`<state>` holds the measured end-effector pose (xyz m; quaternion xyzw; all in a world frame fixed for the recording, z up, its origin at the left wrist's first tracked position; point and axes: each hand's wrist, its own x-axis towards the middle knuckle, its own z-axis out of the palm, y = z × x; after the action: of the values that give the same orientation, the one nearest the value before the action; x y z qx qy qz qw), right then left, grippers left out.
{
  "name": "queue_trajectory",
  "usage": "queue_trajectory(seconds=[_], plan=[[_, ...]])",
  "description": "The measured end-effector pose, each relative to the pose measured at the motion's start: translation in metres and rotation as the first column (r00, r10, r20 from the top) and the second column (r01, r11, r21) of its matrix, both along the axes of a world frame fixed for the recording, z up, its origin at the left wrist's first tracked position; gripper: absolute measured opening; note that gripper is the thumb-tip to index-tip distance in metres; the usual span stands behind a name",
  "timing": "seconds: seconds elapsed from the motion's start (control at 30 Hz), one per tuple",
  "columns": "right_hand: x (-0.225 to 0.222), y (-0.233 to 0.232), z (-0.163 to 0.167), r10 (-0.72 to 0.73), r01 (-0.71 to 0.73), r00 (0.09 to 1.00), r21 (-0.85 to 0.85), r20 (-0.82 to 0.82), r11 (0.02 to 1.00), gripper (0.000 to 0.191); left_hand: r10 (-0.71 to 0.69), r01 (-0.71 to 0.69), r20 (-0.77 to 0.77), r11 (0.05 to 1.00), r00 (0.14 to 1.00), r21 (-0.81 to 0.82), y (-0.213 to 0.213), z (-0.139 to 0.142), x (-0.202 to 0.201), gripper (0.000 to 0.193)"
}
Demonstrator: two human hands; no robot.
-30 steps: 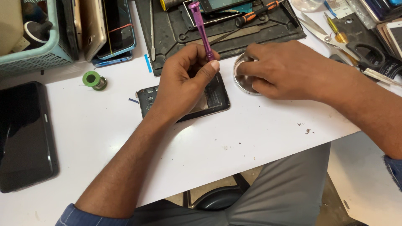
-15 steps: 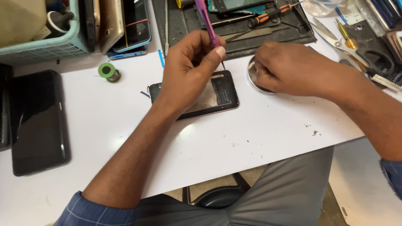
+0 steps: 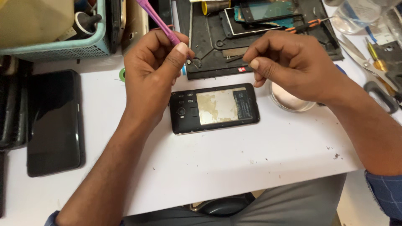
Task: The person assembles a smartphone by placing the battery into the chassis, aligning the screen assembly, and closing the device. They then use a purple tool to apply adhesive around the battery area.
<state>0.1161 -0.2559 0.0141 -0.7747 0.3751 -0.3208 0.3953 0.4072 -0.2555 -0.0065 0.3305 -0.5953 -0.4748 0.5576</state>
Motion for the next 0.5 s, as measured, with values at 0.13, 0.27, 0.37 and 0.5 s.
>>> queue_trajectory(seconds=[0.13,0.27,0.37,0.5], plan=[[0.003,-0.002,-0.005,-0.004,0.004,1.0,-0.022,0.027,1.0,0.012,-0.022,0.025,0.042,0.997,0.999,-0.07,0.007,-0.004,0.002,0.01],[-0.002,0.004,-0.009,-0.038,0.039,0.999,-0.023,0.022,0.999,0.008,-0.037,0.039,0.037,0.998,0.999,-0.051,0.011,-0.005,0.003,0.011],[-0.003,0.01,-0.012,-0.052,0.052,0.999,-0.027,0.006,0.998,0.006,0.003,-0.002,0.097,1.0,0.995,-0.009,0.013,-0.004,0.004,0.011],[0.002,0.014,-0.014,-0.087,0.076,0.989,-0.095,-0.117,0.993,0.007,0.012,-0.014,0.119,1.0,0.993,0.021,0.014,-0.002,0.005,0.012]])
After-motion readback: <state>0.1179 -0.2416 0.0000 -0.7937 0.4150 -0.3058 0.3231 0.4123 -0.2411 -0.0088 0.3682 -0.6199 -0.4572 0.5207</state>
